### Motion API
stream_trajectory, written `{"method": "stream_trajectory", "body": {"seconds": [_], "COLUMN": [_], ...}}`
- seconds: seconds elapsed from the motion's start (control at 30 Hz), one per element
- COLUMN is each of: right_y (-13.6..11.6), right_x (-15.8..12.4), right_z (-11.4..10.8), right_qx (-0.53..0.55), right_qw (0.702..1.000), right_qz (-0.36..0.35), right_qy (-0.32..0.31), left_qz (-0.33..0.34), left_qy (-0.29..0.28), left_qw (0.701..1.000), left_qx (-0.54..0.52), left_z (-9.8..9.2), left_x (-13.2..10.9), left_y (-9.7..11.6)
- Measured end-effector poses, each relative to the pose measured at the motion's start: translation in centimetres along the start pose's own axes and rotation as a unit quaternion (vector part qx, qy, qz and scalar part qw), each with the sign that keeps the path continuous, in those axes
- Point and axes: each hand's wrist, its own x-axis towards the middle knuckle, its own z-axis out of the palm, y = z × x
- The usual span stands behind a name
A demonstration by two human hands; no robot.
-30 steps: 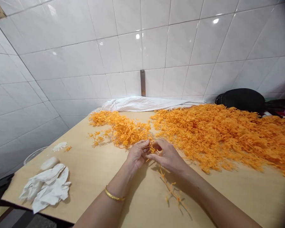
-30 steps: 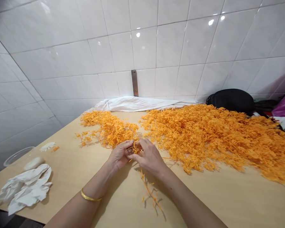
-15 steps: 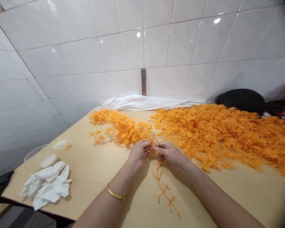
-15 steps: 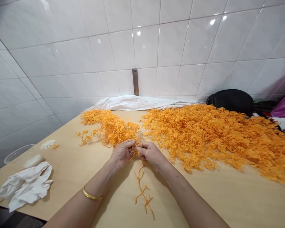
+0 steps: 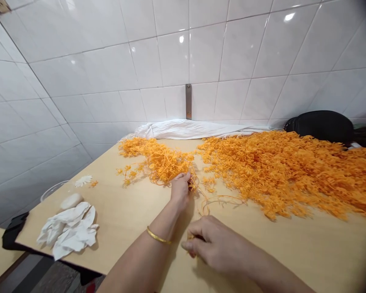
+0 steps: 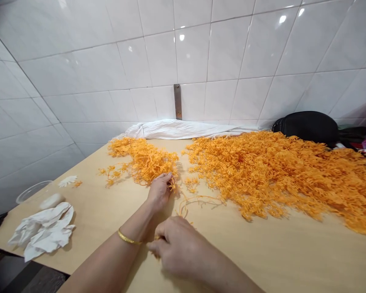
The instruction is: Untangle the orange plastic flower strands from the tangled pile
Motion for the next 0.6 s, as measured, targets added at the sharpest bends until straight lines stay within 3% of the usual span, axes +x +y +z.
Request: {"method": "stream_trajectory", "body": {"seconds": [0.17,0.23,0.33,0.6], "right_y": [0.5,1.3,2.4,4.3], "right_x": [0.0,0.8,2.0,4.4], "right_z": [-1.4,-2.4,-2.9,-0.4], "right_qx": [0.069,0.071,-0.008,-0.179], "right_qw": [0.98,0.973,0.965,0.933], "right_qz": [0.016,0.033,0.025,0.0], "right_qy": [0.186,0.216,0.259,0.311], "left_qz": [-0.023,-0.038,-0.057,-0.067], "left_qy": [-0.059,-0.073,-0.08,-0.058], "left_qw": [0.998,0.997,0.995,0.996], "left_qx": [-0.001,-0.006,-0.007,-0.016], "left_z": [-0.4,-0.5,-0.5,-0.5], "left_x": [0.0,-0.2,-0.4,-0.4], "left_y": [0.1,0.1,0.3,0.4]}}
